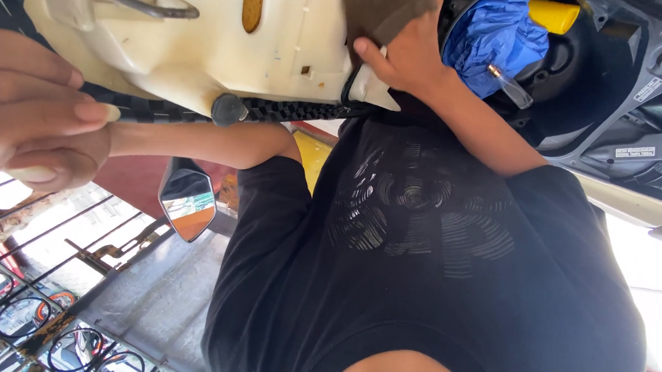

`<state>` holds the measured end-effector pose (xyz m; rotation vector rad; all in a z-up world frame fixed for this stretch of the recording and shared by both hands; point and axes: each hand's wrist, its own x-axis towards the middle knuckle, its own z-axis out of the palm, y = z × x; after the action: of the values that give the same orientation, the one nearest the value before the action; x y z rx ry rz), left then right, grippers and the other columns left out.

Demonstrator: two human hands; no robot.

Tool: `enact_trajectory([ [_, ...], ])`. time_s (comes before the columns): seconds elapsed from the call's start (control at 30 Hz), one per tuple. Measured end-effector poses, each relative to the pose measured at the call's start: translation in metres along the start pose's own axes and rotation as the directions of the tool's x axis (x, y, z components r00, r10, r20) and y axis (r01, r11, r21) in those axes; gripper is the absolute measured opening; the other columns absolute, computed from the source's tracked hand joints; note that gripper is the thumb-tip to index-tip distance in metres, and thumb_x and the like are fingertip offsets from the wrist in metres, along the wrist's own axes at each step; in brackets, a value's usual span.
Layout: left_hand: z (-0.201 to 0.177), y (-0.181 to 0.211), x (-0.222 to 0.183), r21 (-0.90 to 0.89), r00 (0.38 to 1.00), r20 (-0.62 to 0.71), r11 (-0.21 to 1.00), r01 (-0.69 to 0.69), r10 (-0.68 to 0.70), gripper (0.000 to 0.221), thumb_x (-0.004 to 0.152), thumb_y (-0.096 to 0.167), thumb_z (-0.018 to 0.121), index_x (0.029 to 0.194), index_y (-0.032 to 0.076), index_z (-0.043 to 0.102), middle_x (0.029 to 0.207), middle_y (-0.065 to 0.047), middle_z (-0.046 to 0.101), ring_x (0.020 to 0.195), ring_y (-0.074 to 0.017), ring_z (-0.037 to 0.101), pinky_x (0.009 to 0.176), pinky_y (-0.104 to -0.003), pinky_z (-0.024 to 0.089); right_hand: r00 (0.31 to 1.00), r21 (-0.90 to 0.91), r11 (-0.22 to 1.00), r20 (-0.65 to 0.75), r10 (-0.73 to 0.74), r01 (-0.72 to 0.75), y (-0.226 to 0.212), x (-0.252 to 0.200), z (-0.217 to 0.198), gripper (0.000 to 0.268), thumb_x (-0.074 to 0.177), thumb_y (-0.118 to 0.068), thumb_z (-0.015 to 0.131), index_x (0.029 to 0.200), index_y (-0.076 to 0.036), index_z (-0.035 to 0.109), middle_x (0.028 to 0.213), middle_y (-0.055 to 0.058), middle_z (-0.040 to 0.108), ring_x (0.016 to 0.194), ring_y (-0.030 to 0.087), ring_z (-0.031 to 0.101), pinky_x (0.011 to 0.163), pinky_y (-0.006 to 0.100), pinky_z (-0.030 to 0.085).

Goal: The person cleans the inside of a white motorcycle seat base using a dark cloth. They hold the seat base with one hand and wipe the interior surface with the other, focusing on removing dirt from the plastic.

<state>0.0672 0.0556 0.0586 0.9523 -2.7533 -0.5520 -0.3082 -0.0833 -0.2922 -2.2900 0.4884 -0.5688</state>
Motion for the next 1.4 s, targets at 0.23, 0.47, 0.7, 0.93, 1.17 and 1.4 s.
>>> enact_trajectory([
  [0.23, 0.068, -0.022, 0.016, 0.18, 0.618, -0.745, 0.968, -0.176, 0.251, 0.033, 0.062, 0.023, 0.068, 0.085, 0.002, 0.079, 0.062, -0.006, 0.067, 0.062, -0.0284, 0.068, 0.115, -0.065, 0.027, 0.97, -0.081, 0.967, -0.01, -0.243, 0.241, -0.03, -0.009, 0.006, 0.081, 0.11, -0.067, 0.046, 0.153, 0.0, 0.057, 0.158, 0.027, 0.048, 0.152, 0.049, 0.026, 0.12, 0.07, -0.008],
  [0.47, 0.016, -0.009, 0.007, 0.036, 0.999, -0.024, 0.999, -0.038, 0.039, 0.022, 0.071, 0.008, 0.091, 0.085, -0.006, 0.081, 0.063, -0.016, 0.074, 0.068, -0.0361, 0.068, 0.128, -0.027, 0.025, 0.998, -0.085, 0.995, -0.046, 0.041, -0.044, -0.011, -0.005, 0.01, 0.083, 0.116, -0.07, 0.041, 0.158, 0.001, 0.049, 0.163, 0.027, 0.04, 0.153, 0.051, 0.025, 0.116, 0.076, -0.006],
  [0.7, 0.055, -0.02, 0.023, 0.182, 0.651, -0.714, 0.967, -0.181, 0.256, 0.017, 0.072, 0.02, 0.069, 0.075, 0.004, 0.073, 0.053, -0.005, 0.062, 0.055, -0.0291, 0.063, 0.115, -0.065, 0.028, 0.991, -0.095, 0.987, 0.051, -0.125, 0.129, -0.044, -0.004, 0.004, 0.086, 0.107, -0.073, 0.038, 0.158, -0.005, 0.049, 0.162, 0.025, 0.041, 0.152, 0.05, 0.029, 0.111, 0.076, -0.011],
  [0.93, 0.062, -0.014, 0.037, 0.212, 0.632, -0.702, 0.943, -0.255, 0.329, 0.026, 0.084, 0.021, 0.069, 0.068, 0.001, 0.073, 0.048, -0.007, 0.055, 0.053, -0.0282, 0.06, 0.117, -0.066, 0.026, 0.878, -0.911, 0.011, 0.4, 0.264, 0.412, -0.055, -0.012, 0.008, 0.148, 0.07, -0.1, -0.04, 0.15, -0.011, 0.046, 0.16, 0.017, 0.04, 0.152, 0.038, 0.022, 0.118, 0.074, -0.011],
  [1.17, 0.07, -0.011, 0.037, 0.168, 0.622, -0.736, 0.962, -0.215, 0.267, 0.043, 0.097, 0.029, 0.062, 0.069, -0.001, 0.074, 0.044, -0.008, 0.051, 0.049, -0.0301, 0.056, 0.114, -0.068, 0.03, 0.999, 0.03, 0.999, -0.023, 0.04, -0.039, -0.023, -0.018, 0.024, 0.09, 0.102, -0.07, 0.05, 0.157, 0.0, 0.044, 0.164, 0.022, 0.042, 0.157, 0.045, 0.024, 0.118, 0.074, -0.01],
  [1.4, 0.044, -0.011, 0.066, 0.184, 0.627, -0.703, 0.938, -0.296, 0.335, 0.049, 0.1, 0.034, 0.061, 0.068, -0.002, 0.071, 0.043, -0.006, 0.051, 0.049, -0.0284, 0.055, 0.117, -0.065, 0.026, 0.975, -0.136, 0.967, -0.028, -0.221, 0.215, -0.037, -0.013, 0.009, 0.084, 0.108, -0.073, 0.038, 0.156, -0.005, 0.052, 0.16, 0.025, 0.042, 0.152, 0.048, 0.025, 0.119, 0.069, -0.01],
])
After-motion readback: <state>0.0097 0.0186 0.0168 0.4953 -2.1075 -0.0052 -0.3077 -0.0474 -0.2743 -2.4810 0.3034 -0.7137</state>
